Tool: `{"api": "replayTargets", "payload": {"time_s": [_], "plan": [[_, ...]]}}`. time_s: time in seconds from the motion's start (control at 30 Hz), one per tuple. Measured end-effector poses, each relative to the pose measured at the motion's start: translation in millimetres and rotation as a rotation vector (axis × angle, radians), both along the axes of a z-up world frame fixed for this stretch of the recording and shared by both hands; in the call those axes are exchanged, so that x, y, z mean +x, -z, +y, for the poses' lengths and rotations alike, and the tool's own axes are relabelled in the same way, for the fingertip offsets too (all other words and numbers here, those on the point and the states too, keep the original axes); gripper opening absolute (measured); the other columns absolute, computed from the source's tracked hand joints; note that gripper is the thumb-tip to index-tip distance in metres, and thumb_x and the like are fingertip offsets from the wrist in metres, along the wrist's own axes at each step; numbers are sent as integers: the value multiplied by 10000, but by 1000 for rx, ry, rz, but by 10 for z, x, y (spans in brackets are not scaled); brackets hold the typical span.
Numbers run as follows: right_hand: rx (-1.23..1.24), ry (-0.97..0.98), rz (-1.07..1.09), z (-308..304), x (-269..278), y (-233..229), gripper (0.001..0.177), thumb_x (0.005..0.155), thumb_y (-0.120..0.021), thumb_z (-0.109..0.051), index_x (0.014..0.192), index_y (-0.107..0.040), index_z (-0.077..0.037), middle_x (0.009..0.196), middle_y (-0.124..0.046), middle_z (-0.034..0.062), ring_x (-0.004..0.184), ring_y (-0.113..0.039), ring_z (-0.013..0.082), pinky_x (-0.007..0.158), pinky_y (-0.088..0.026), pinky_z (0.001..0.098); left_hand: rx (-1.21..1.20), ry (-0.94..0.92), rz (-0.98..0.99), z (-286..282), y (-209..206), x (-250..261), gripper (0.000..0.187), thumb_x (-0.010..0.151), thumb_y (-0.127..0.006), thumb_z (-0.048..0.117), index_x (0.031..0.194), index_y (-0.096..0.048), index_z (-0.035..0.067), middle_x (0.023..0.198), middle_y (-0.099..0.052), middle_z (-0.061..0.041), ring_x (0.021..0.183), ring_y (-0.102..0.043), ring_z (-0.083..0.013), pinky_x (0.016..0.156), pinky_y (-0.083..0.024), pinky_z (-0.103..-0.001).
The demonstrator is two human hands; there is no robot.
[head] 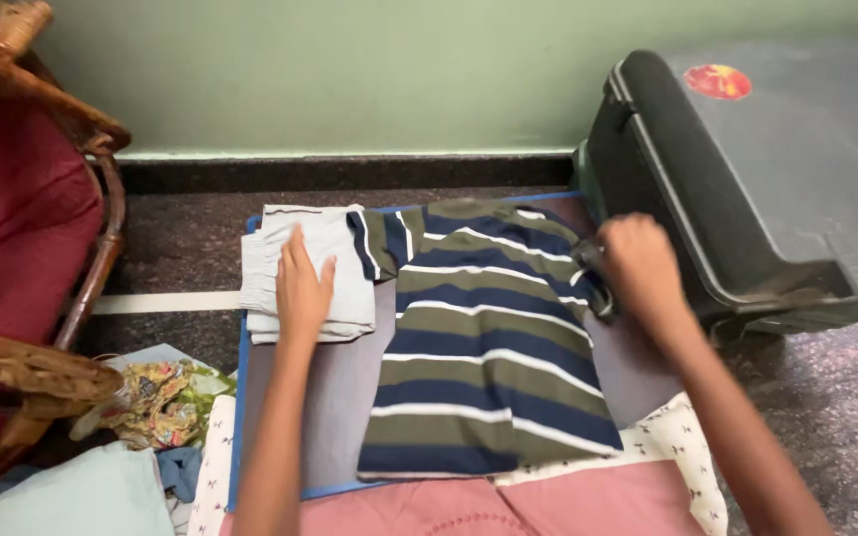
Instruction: The person folds several items of clothing on a mat on the floor. They fold a pair of light-colored shorts, a striped polo shirt, a light green long-sleeved shirt, and a plaid short-sleeved shirt, stacking them neatly.
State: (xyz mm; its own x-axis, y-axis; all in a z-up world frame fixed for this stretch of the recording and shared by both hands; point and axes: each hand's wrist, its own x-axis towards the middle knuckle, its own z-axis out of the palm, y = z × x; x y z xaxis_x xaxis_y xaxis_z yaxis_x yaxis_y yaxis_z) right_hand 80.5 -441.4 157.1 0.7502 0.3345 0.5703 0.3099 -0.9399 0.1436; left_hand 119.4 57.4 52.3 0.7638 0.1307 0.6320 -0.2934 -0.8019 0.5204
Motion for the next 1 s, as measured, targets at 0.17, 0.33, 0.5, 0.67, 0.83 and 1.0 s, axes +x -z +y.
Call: {"api": "replayTargets", "payload": {"time_s": [0.17,0.33,0.5,0.67,0.83,1.0], "plan": [[327,2,479,135,-1295,890,453,868,-713,-271,1200,-580,6,1072,-685,246,1008,-641,436,838,-507,490,23,142,563,-197,174,-1586,525,915,-649,427,1259,-592,34,1124,-682,-186,1056,-647,-388,879,-515,-475],[610,411,652,51,-1822,1271,845,751,-854,-377,1393,-447,-8,1152,-670,278,1066,-663,401,924,-522,449,166,147,784,-329,450,-2381,413,788,-752,473,958,-676,103,886,-730,-90,881,-694,-344,825,-532,-450],[1045,119,965,10,-1825,1253,775,812,-780,-258,1485,-426,-111,1187,-683,152,1098,-667,250,936,-527,351,-223,285,565,-412,712,-2357,288,939,-724,249,827,-575,29,739,-583,-127,686,-579,-312,650,-500,-416],[1428,-204,1082,11,-1774,726,789,829,-747,-111,1549,-433,-182,1294,-517,45,974,-497,186,772,-494,324,-1230,523,412,-478,372,-2274,205,1031,-686,106,1085,-492,67,932,-573,-49,774,-522,-117,591,-423,-282],[1539,-215,1246,451,-1995,531,810,763,-737,-109,1498,-418,-226,1323,-567,7,1035,-577,126,748,-469,278,-1547,436,534,-453,-80,-2526,569,910,-580,98,1443,-401,178,1043,-672,-17,810,-651,-97,564,-549,-268],[1701,-173,1177,238,-2262,708,623,867,-716,-138,1470,-561,-123,1218,-637,32,921,-531,125,702,-419,249,-1538,334,576,-131,-27,-2832,597,945,-626,106,1514,-445,112,977,-679,-44,741,-613,-88,477,-432,-220]]}}
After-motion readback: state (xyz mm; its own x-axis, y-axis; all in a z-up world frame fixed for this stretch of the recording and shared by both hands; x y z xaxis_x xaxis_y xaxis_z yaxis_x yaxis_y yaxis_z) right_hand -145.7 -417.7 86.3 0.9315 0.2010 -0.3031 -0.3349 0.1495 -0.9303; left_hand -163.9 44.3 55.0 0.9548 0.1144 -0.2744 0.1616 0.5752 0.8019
